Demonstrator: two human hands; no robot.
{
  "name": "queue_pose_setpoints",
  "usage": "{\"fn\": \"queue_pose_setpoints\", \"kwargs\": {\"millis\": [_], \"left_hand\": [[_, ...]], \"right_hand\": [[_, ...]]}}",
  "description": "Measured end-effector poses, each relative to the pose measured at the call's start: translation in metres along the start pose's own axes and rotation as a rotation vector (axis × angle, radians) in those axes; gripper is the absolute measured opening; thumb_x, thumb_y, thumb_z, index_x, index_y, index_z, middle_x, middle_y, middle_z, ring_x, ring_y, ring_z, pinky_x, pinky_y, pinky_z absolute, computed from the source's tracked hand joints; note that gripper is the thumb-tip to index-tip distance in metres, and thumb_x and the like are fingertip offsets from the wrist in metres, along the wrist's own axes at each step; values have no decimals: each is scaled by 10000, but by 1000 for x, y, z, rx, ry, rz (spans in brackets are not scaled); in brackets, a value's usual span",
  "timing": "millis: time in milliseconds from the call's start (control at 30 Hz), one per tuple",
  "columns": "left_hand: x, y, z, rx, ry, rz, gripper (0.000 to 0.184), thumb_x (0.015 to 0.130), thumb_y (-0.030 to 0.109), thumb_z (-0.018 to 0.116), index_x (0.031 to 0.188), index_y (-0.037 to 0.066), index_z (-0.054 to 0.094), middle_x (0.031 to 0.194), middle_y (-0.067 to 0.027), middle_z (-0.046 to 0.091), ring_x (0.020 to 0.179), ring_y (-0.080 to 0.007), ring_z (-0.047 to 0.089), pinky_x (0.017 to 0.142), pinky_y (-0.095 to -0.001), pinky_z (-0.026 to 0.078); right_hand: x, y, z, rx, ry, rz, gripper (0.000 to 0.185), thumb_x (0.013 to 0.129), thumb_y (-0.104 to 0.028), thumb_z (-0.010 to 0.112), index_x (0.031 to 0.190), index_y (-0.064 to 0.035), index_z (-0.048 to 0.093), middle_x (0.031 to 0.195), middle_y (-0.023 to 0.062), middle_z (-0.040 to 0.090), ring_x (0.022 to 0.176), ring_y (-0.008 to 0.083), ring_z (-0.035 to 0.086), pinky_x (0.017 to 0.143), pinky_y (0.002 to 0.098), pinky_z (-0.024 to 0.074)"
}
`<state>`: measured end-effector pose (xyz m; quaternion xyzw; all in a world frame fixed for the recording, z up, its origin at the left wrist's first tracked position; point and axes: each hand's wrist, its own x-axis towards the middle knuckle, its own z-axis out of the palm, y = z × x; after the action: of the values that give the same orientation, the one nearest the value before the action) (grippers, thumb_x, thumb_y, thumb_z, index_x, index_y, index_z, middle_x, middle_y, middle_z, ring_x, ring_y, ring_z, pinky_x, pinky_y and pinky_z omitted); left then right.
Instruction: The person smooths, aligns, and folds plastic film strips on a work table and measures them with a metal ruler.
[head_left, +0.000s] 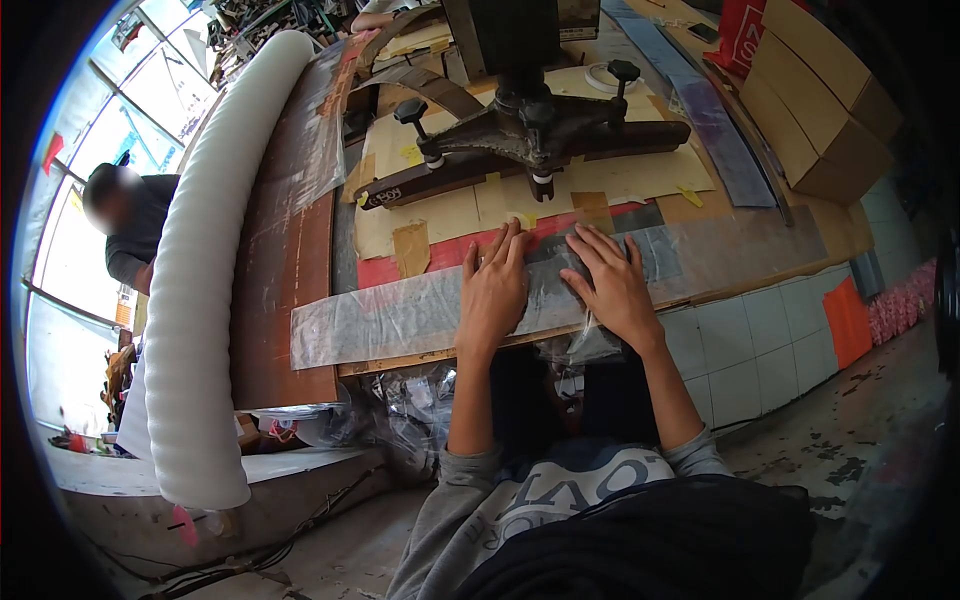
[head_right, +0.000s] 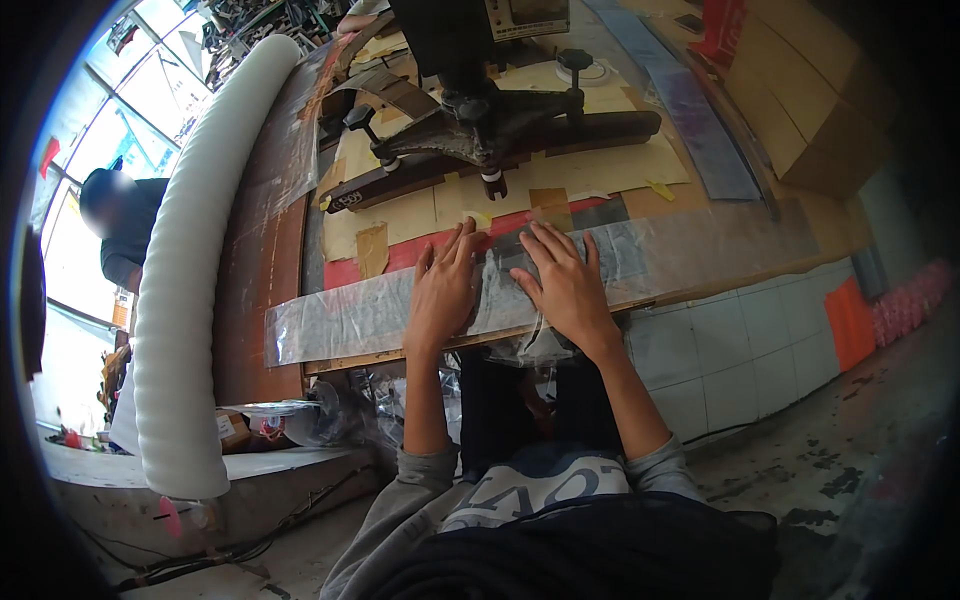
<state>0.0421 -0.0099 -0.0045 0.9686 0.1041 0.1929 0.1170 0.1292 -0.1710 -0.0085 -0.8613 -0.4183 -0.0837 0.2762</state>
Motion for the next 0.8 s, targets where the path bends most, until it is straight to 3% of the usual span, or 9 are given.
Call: {"fn": "queue_pose_setpoints", "kwargs": {"millis": [800], "left_hand": [[-1, -3, 3, -25, -15, 7, 428, 862, 102, 528, 1283, 99, 449, 1439, -90, 422, 1333, -233, 391, 1089, -503, 271]], "right_hand": [[-1, 0, 0, 5, -6, 20, 456, 899, -341, 590, 1264, -69, 556, 1373, 100, 492, 1299, 249, 420, 1114, 492, 208]]}}
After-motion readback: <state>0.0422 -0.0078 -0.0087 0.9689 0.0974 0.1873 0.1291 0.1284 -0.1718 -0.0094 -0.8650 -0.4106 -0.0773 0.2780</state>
